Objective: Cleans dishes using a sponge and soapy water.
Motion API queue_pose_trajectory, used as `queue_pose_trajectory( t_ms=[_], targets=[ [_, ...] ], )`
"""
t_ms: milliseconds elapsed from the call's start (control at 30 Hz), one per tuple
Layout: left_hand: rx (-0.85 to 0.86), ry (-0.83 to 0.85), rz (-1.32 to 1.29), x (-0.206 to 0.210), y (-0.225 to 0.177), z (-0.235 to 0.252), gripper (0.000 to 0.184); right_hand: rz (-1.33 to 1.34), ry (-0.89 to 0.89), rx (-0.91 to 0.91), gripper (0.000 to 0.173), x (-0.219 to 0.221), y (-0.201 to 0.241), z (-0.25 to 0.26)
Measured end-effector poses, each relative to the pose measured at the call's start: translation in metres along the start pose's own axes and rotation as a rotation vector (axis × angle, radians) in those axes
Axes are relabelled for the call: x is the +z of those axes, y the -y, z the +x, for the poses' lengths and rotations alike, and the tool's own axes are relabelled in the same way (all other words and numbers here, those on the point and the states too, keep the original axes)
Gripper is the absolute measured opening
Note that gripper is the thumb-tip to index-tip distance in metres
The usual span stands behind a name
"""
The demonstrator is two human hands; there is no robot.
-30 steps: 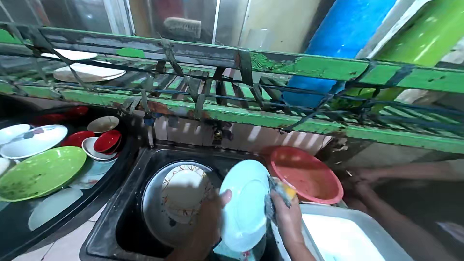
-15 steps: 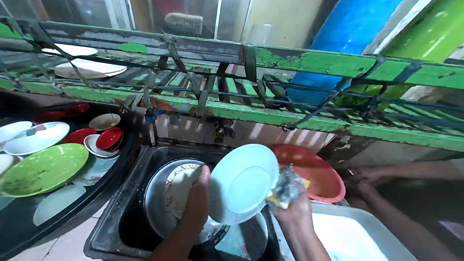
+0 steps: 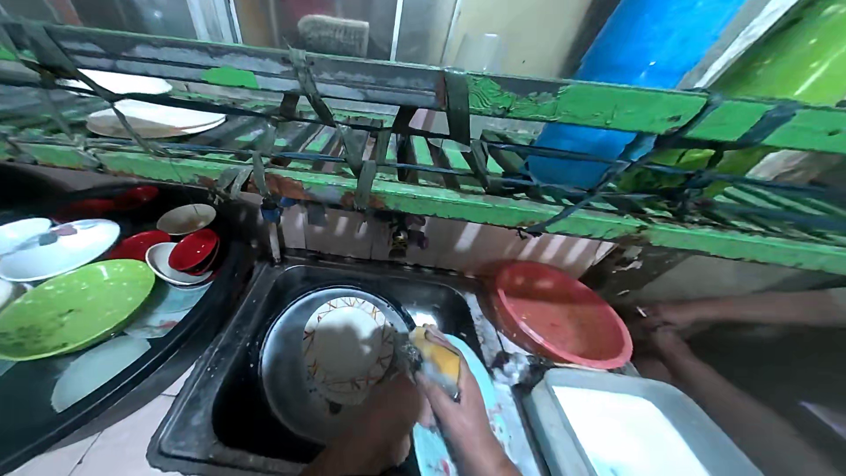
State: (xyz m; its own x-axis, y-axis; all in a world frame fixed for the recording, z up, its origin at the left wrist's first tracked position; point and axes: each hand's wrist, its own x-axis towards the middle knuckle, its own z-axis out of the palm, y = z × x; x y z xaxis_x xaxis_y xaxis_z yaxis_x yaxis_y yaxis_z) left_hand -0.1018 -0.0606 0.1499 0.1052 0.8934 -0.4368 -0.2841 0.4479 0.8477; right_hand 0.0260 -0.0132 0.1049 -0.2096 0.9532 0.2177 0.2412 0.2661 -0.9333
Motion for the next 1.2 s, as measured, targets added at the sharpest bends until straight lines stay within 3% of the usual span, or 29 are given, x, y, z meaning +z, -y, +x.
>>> queue_pose_trajectory(
  t_ms=[33,100,167,233,333,400,433,533,600,667,767,800,867,1000,1100,1200],
  targets=[
    [-0.006,-0.002,0.019,0.002,0.001,-0.004,0.069,0.056,-0.022,0.004,0.071,-0.002,-0.005,0.004],
    [0.006,0.039,0.018,0.005,0.003,-0.012,0.095,0.036,-0.159,0.205,0.067,-0.024,-0.013,0.025],
    [-0.005,0.084,0.013,0.009,0.003,-0.017,0.102,-0.011,-0.290,0.376,0.060,-0.046,-0.014,0.051],
    [-0.096,0.091,-0.022,0.012,-0.001,-0.019,0.092,-0.114,-0.272,0.359,0.064,-0.051,0.007,0.053],
    [-0.158,0.135,0.030,0.011,-0.012,-0.012,0.033,-0.190,-0.118,-0.056,0.063,-0.031,0.038,0.022],
    [-0.119,0.193,0.080,0.007,-0.020,-0.010,0.037,-0.079,-0.080,-0.257,0.057,-0.022,0.035,0.016],
    [-0.105,0.169,0.077,0.007,-0.021,-0.011,0.047,-0.058,-0.108,-0.194,0.055,-0.025,0.032,0.018],
    [-0.056,0.047,-0.051,0.009,-0.022,-0.019,0.090,-0.136,-0.283,0.249,0.052,-0.052,0.002,0.043],
    [0.004,-0.001,-0.135,0.010,-0.023,-0.017,0.091,-0.189,-0.366,0.360,0.052,-0.056,-0.011,0.053],
    [0.042,-0.085,-0.232,0.010,-0.022,-0.008,0.067,-0.215,-0.305,0.288,0.060,-0.035,0.003,0.037],
    [0.198,-0.263,-0.256,0.002,-0.026,0.007,0.034,-0.174,-0.109,-0.143,0.062,0.008,0.010,-0.002],
    [0.247,-0.315,-0.265,-0.006,-0.031,0.008,0.034,-0.189,-0.048,-0.267,0.062,0.011,0.002,-0.008],
    [0.284,-0.371,-0.307,-0.023,-0.045,0.006,0.038,-0.317,0.013,-0.341,0.064,-0.005,-0.020,-0.007],
    [0.150,-0.337,-0.430,-0.029,-0.045,-0.008,0.034,-0.609,-0.176,-0.136,0.062,-0.046,-0.037,0.038],
    [0.152,-0.177,-0.452,-0.014,-0.022,-0.008,0.041,-0.616,-0.200,-0.167,0.060,-0.028,-0.001,0.052],
    [0.214,-0.253,-0.392,-0.011,-0.028,0.001,0.037,-0.428,-0.075,-0.388,0.057,0.004,0.009,0.019]
  ],
)
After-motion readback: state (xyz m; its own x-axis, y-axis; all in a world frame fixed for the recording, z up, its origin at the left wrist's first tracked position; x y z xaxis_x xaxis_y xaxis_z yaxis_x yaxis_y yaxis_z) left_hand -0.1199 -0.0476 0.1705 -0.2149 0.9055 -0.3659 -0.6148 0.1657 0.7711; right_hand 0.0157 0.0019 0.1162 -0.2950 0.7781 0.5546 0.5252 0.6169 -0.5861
